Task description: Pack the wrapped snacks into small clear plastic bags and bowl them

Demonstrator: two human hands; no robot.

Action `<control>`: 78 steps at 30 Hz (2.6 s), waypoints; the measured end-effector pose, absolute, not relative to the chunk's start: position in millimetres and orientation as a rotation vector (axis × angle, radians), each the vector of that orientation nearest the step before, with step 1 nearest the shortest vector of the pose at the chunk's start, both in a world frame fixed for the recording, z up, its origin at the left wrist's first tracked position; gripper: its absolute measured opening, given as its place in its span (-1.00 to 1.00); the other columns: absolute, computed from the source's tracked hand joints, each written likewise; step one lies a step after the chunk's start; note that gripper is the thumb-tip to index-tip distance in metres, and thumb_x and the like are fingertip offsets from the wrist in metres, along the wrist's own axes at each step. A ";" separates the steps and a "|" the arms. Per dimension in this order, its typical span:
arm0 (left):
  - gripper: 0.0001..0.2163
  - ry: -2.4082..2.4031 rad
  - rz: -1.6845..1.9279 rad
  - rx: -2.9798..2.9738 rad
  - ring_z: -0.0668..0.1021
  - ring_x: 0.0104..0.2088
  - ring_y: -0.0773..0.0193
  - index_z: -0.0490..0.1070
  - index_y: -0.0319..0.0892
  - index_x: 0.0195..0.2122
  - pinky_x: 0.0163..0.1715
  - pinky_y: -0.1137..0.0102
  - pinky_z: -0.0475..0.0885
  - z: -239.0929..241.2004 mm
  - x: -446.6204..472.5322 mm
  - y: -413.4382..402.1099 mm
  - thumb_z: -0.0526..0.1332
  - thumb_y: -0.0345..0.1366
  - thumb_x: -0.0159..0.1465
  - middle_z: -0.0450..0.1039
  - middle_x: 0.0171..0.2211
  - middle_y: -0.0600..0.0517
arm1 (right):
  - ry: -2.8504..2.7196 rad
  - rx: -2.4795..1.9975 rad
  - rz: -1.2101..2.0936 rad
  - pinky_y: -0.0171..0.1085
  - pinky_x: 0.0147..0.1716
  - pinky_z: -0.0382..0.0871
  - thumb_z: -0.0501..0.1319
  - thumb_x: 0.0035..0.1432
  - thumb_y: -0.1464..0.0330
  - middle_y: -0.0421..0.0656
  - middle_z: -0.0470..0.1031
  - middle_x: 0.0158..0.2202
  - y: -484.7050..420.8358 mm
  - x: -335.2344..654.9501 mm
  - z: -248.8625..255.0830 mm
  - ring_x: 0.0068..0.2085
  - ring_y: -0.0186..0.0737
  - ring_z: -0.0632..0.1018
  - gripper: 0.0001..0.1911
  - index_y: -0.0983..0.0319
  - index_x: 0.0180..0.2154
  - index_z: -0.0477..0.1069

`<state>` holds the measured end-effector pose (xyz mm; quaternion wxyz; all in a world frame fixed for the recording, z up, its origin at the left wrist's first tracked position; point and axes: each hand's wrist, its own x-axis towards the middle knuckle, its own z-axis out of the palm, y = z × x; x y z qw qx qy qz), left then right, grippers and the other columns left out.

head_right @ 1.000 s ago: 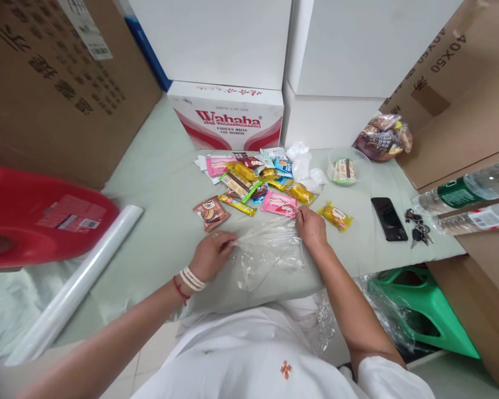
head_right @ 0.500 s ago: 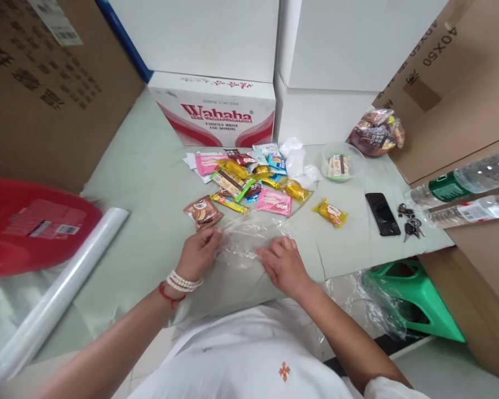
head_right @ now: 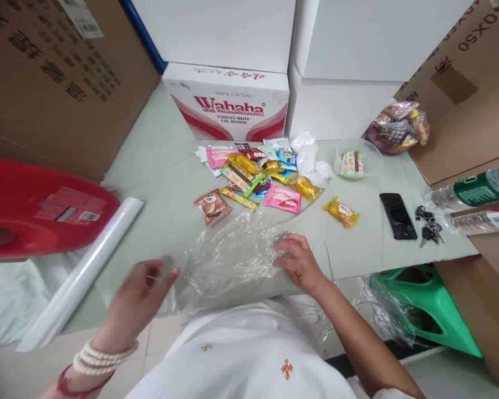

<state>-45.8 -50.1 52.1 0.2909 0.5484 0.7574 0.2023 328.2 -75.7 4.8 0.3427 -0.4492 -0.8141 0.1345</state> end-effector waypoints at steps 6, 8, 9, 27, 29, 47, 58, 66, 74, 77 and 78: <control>-0.69 0.841 0.653 2.930 0.48 0.24 0.09 0.52 -0.03 0.04 0.27 0.14 0.33 68.3 2.4 -17.1 0.15 -0.46 0.35 0.58 0.04 -0.08 | -2.273 -1.086 0.380 0.06 0.20 0.34 0.20 0.28 0.55 -0.12 0.49 0.12 -38.0 347.7 29.4 0.27 -0.01 0.32 -0.71 0.10 -0.34 0.62; -0.67 0.583 0.433 2.955 0.41 0.32 0.14 0.50 -0.06 0.11 0.34 0.17 0.26 48.5 32.9 0.7 0.12 -0.44 0.39 0.54 0.17 -0.08 | -2.294 -1.124 0.381 0.08 0.25 0.31 0.20 0.29 0.52 -0.15 0.45 0.18 -34.6 355.2 38.0 0.29 0.00 0.30 -0.71 0.10 -0.35 0.62; -0.67 0.611 0.331 2.929 0.40 0.33 0.12 0.49 -0.10 0.15 0.35 0.17 0.25 35.4 45.7 7.5 0.13 -0.39 0.41 0.49 0.23 -0.11 | -2.264 -1.171 0.376 0.10 0.28 0.28 0.20 0.30 0.50 -0.15 0.43 0.21 -36.2 359.2 40.7 0.30 0.02 0.30 -0.72 0.10 -0.35 0.62; -0.40 1.295 0.252 2.692 0.18 0.47 -0.12 0.14 -0.25 0.45 0.42 -0.16 -0.04 -18.5 52.6 -11.2 0.00 -0.05 0.47 0.09 0.47 -0.23 | -1.128 -1.848 1.417 -0.31 -0.43 0.22 0.37 0.09 -0.03 -0.25 0.44 -0.50 -104.9 385.2 27.9 -0.46 -0.30 0.40 -0.42 0.27 -0.04 0.54; -0.43 1.312 0.264 2.683 0.15 0.48 -0.12 0.18 -0.19 0.44 0.42 -0.19 -0.09 -18.0 47.9 -14.6 0.00 -0.07 0.48 0.08 0.48 -0.18 | -1.214 -1.971 1.314 -0.30 -0.45 0.21 0.33 0.12 -0.05 -0.24 0.43 -0.50 -105.3 409.8 34.2 -0.47 -0.28 0.40 -0.44 0.27 -0.07 0.56; -0.50 1.253 0.333 2.571 0.28 0.42 0.00 0.24 -0.09 0.41 0.46 -0.15 -0.22 -8.4 44.1 -18.9 0.01 -0.08 0.49 0.15 0.45 -0.10 | -2.314 -2.166 0.691 -0.23 -0.33 0.34 0.40 0.10 0.04 -0.07 0.55 -0.24 58.5 374.0 102.7 -0.30 -0.12 0.52 -0.53 0.20 -0.07 0.53; -0.47 1.269 0.377 2.527 0.31 0.41 0.05 0.26 -0.05 0.40 0.48 -0.10 -0.22 -8.6 43.5 -18.5 0.03 0.02 0.48 0.21 0.43 -0.07 | -2.654 -1.572 0.227 -0.12 0.04 0.34 0.43 0.11 0.03 0.09 0.44 0.10 257.3 236.6 131.6 0.08 0.06 0.46 -0.34 0.32 0.08 0.40; -0.45 1.262 0.337 2.543 0.29 0.42 -0.04 0.23 -0.05 0.42 0.46 -0.17 -0.13 -9.1 42.6 -19.0 0.06 0.00 0.46 0.23 0.43 -0.13 | -2.892 -1.825 0.427 -0.03 0.08 0.37 0.54 -0.05 0.07 0.17 0.50 0.11 303.8 185.7 65.6 0.11 0.16 0.53 -0.10 0.39 0.19 0.32; -0.45 1.284 0.334 2.539 0.25 0.44 -0.03 0.21 -0.07 0.43 0.46 -0.18 -0.14 -11.3 45.1 -20.7 0.03 -0.01 0.47 0.16 0.45 -0.13 | -2.401 -1.541 0.187 -0.01 0.14 0.28 0.29 0.25 0.08 0.09 0.38 0.14 260.2 235.3 139.1 0.12 0.08 0.43 -0.31 0.40 0.20 0.20; -0.46 1.309 0.362 2.516 0.24 0.44 -0.06 0.21 -0.10 0.43 0.44 -0.23 -0.19 -11.9 50.7 -21.3 0.02 -0.05 0.48 0.14 0.46 -0.17 | -2.270 -1.570 0.160 -0.08 0.07 0.31 0.29 0.24 0.14 0.03 0.39 0.11 187.7 261.9 179.5 0.08 0.07 0.43 -0.36 0.30 0.21 0.21; -0.46 1.315 0.380 2.509 0.25 0.44 -0.08 0.21 -0.11 0.43 0.44 -0.25 -0.21 -12.3 52.8 -21.3 0.02 -0.07 0.48 0.14 0.45 -0.19 | -2.280 -1.587 0.209 -0.10 0.02 0.33 0.29 0.24 0.15 0.00 0.42 0.08 158.9 268.6 184.7 0.04 0.03 0.45 -0.40 0.28 0.20 0.23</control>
